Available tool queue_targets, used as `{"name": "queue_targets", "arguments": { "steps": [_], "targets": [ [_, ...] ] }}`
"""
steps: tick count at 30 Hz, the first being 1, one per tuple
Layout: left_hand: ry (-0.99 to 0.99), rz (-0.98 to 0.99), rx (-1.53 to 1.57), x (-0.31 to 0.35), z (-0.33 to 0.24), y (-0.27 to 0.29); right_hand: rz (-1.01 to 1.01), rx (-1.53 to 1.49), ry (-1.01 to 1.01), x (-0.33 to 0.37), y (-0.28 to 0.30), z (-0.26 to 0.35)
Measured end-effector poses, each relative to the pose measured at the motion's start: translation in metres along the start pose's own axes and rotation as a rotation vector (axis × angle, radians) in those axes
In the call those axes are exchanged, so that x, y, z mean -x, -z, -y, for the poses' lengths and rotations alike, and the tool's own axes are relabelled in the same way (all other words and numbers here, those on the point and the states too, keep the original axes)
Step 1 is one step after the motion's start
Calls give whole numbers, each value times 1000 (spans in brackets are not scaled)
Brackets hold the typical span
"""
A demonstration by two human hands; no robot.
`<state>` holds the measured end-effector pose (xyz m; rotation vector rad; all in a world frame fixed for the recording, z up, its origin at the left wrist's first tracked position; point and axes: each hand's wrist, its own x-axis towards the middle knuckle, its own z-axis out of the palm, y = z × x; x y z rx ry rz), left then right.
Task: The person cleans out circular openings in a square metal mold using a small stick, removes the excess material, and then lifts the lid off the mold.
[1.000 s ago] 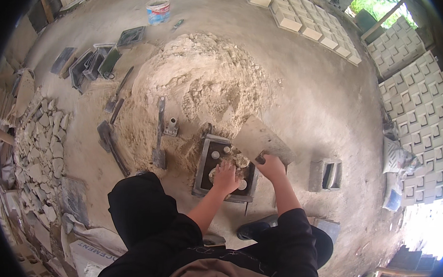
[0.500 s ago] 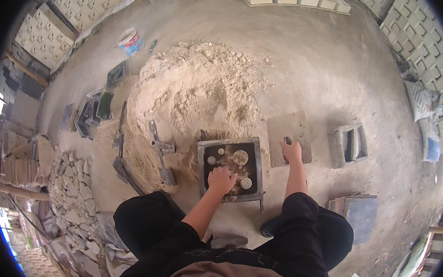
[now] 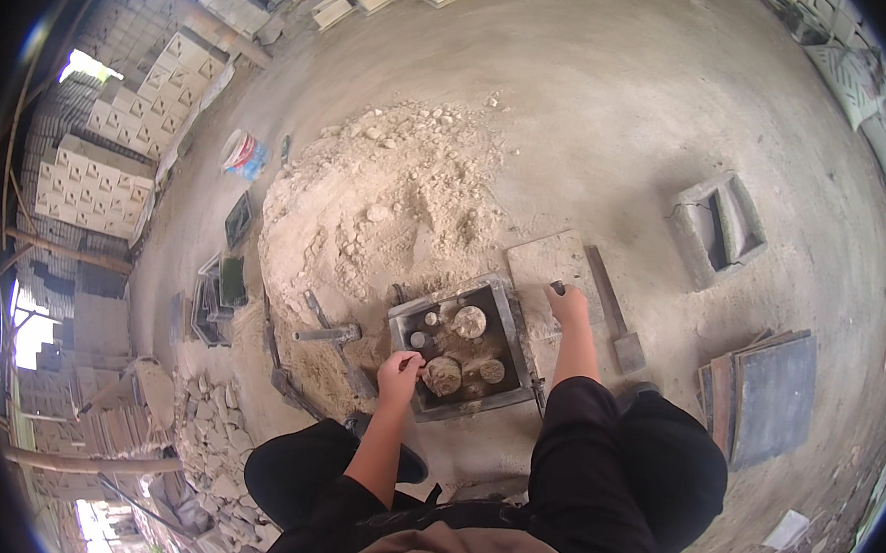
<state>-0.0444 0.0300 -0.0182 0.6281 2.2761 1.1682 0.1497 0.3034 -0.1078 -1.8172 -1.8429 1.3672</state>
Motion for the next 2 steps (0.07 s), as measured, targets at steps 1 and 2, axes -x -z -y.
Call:
{"name": "queue_targets", "arguments": {
  "steps": [1,2],
  "targets": [
    [116,36,44,0,2,6,-39,32,20,0,0,0],
    [235,76,92,8,-13,11,-82,69,37,0,2,-4]
  ]
}}
